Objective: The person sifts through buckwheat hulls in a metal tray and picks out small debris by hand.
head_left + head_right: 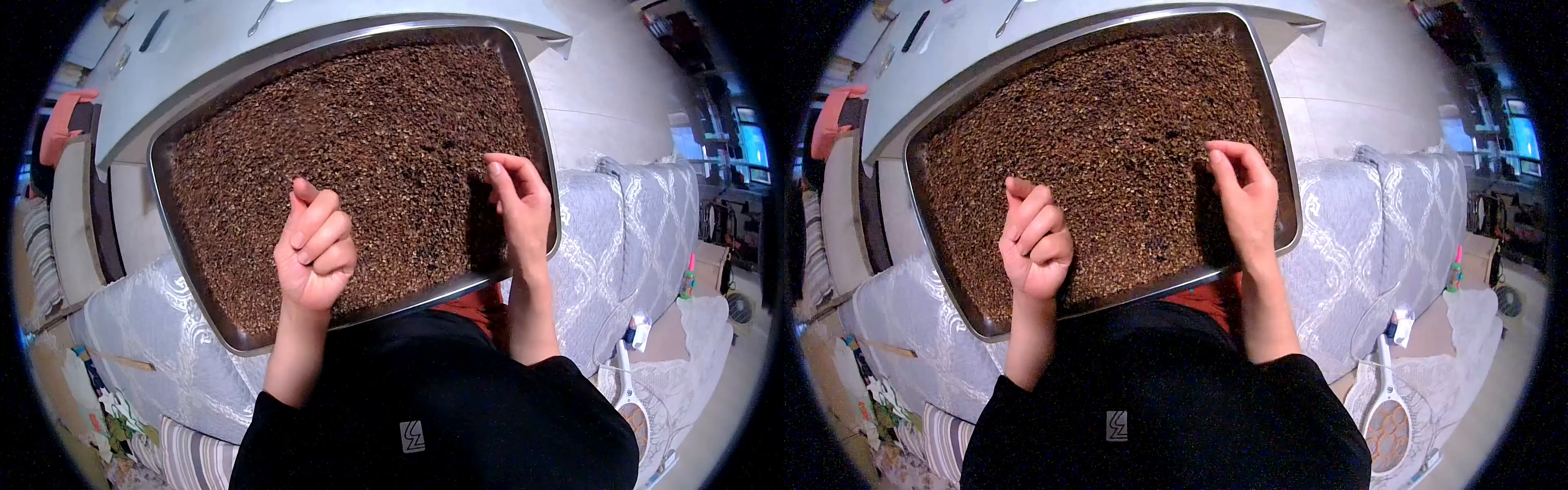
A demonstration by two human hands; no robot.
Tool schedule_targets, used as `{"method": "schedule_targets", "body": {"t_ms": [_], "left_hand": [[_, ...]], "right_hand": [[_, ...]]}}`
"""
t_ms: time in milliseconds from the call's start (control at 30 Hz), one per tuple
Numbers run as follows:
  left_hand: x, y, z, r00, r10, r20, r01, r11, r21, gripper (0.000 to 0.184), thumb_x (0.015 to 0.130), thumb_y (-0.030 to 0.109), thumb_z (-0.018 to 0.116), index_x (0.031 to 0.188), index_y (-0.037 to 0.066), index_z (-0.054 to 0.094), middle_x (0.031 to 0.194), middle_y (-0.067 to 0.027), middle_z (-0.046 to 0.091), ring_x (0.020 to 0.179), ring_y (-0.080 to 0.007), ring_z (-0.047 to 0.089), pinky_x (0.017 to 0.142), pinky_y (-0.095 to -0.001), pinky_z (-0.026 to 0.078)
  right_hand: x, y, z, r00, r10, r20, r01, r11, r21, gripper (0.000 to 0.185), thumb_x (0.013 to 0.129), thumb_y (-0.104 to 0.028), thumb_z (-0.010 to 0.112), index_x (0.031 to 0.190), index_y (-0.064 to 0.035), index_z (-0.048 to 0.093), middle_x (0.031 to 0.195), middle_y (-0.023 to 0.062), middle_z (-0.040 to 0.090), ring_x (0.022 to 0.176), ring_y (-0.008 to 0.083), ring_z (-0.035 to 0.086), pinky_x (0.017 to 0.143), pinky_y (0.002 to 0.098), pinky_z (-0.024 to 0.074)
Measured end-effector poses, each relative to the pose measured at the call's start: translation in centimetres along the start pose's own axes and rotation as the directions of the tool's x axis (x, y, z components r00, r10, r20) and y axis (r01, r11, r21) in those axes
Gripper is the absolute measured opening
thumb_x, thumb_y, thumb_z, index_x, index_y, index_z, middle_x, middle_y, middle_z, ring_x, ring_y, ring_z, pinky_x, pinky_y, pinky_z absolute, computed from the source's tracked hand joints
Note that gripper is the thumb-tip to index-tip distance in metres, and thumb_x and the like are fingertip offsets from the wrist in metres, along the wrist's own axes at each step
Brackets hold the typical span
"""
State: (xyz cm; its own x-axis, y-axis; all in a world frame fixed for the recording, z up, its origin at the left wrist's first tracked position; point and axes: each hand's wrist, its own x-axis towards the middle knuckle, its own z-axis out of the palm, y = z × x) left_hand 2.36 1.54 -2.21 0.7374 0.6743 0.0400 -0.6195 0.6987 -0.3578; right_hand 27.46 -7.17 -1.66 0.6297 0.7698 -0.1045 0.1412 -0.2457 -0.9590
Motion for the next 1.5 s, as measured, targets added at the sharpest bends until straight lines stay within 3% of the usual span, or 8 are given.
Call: {"method": "schedule_targets", "body": {"t_ms": [233,667,867,933,1033,1100,1400,1500], "left_hand": [[0.1,0.3,1.1,0.995,-0.073,0.063,0.057,0.972,0.228,0.027,0.107,0.025,0.048,0.107,0.005,0.067,0.064,0.0002,0.042,0.048,-0.0049,0.037,0.036,-0.0176,0.023],[3.5,1.4,5.4,0.959,-0.217,0.182,0.071,0.806,0.587,0.056,0.104,0.052,0.041,0.066,0.011,0.047,0.06,0.004,0.034,0.048,-0.003,0.03,0.039,-0.0169,0.022],[3.8,-1.0,6.0,0.978,0.202,-0.055,-0.029,0.395,0.918,0.043,0.108,0.035,0.045,0.076,0.007,0.056,0.059,0.0066,0.033,0.047,-0.0033,0.029,0.04,-0.0188,0.02],[3.5,-1.8,5.2,0.949,0.314,0.029,-0.023,-0.022,0.999,0.028,0.102,0.023,0.057,0.113,0.0,0.068,0.059,0.0106,0.038,0.049,0.0002,0.029,0.045,-0.0193,0.021],[3.6,-2.1,5.3,0.936,0.351,0.029,0.025,-0.146,0.989,0.024,0.098,0.019,0.065,0.111,0.0,0.073,0.08,0.0037,0.066,0.065,0.0,0.052,0.057,-0.0182,0.041],[4.1,-2.2,5.0,0.931,0.353,0.094,-0.019,-0.208,0.978,0.024,0.099,0.022,0.064,0.109,0.002,0.073,0.068,0.0084,0.054,0.055,0.0005,0.041,0.049,-0.0194,0.028],[5.4,-2.7,5.7,0.902,0.283,0.327,-0.063,-0.662,0.747,0.01,0.092,0.007,0.069,0.096,0.0,0.075,0.085,0.0004,0.068,0.075,-0.0049,0.057,0.069,-0.0207,0.045],[5.8,-2.6,3.7,0.868,0.394,0.304,-0.11,-0.443,0.89,0.004,0.089,0.003,0.071,0.092,0.0,0.072,0.073,0.0019,0.06,0.066,-0.0043,0.049,0.061,-0.0205,0.04]], "right_hand": [[2.6,-2.3,2.9,0.846,-0.501,0.181,0.493,0.609,-0.621,0.019,0.084,-0.011,0.075,0.102,-0.0075,0.071,0.09,0.0079,0.064,0.077,0.019,0.059,0.068,0.0301,0.0482],[1.9,-5.7,3.6,0.904,-0.357,0.235,0.395,0.908,-0.137,0.016,0.09,-0.012,0.069,0.103,-0.0026,0.07,0.096,0.0043,0.066,0.084,0.0117,0.061,0.075,0.0262,0.0495],[0.5,-8.2,3.8,0.875,-0.362,0.322,0.337,0.932,0.132,0.028,0.087,-0.005,0.07,0.114,-0.0026,0.063,0.094,0.0004,0.062,0.084,0.0071,0.057,0.074,0.0219,0.0476],[0.3,-8.4,4.0,0.859,-0.388,0.334,0.333,0.919,0.209,0.028,0.086,-0.004,0.071,0.111,-0.0024,0.059,0.093,0.0,0.061,0.082,0.0067,0.057,0.073,0.0215,0.0481],[0.3,-9.0,4.5,0.848,-0.379,0.37,0.323,0.924,0.204,0.021,0.086,-0.004,0.072,0.102,-0.0021,0.058,0.092,0.0021,0.061,0.08,0.0086,0.058,0.072,0.0237,0.0499],[0.2,-10.1,4.7,0.798,-0.433,0.418,0.416,0.899,0.138,0.019,0.085,-0.003,0.071,0.1,-0.0009,0.059,0.091,0.0042,0.061,0.079,0.0106,0.059,0.07,0.0251,0.0509],[1.0,-7.6,5.8,0.815,-0.501,0.29,0.465,0.865,0.188,0.015,0.085,-0.002,0.071,0.097,0.0001,0.063,0.09,0.0096,0.063,0.079,0.0184,0.064,0.065,0.03,0.0518],[1.0,-6.7,6.3,0.787,-0.545,0.289,0.528,0.837,0.142,0.015,0.086,-0.004,0.072,0.096,-0.0008,0.063,0.086,0.0105,0.063,0.074,0.0205,0.064,0.062,0.0307,0.0505]]}}
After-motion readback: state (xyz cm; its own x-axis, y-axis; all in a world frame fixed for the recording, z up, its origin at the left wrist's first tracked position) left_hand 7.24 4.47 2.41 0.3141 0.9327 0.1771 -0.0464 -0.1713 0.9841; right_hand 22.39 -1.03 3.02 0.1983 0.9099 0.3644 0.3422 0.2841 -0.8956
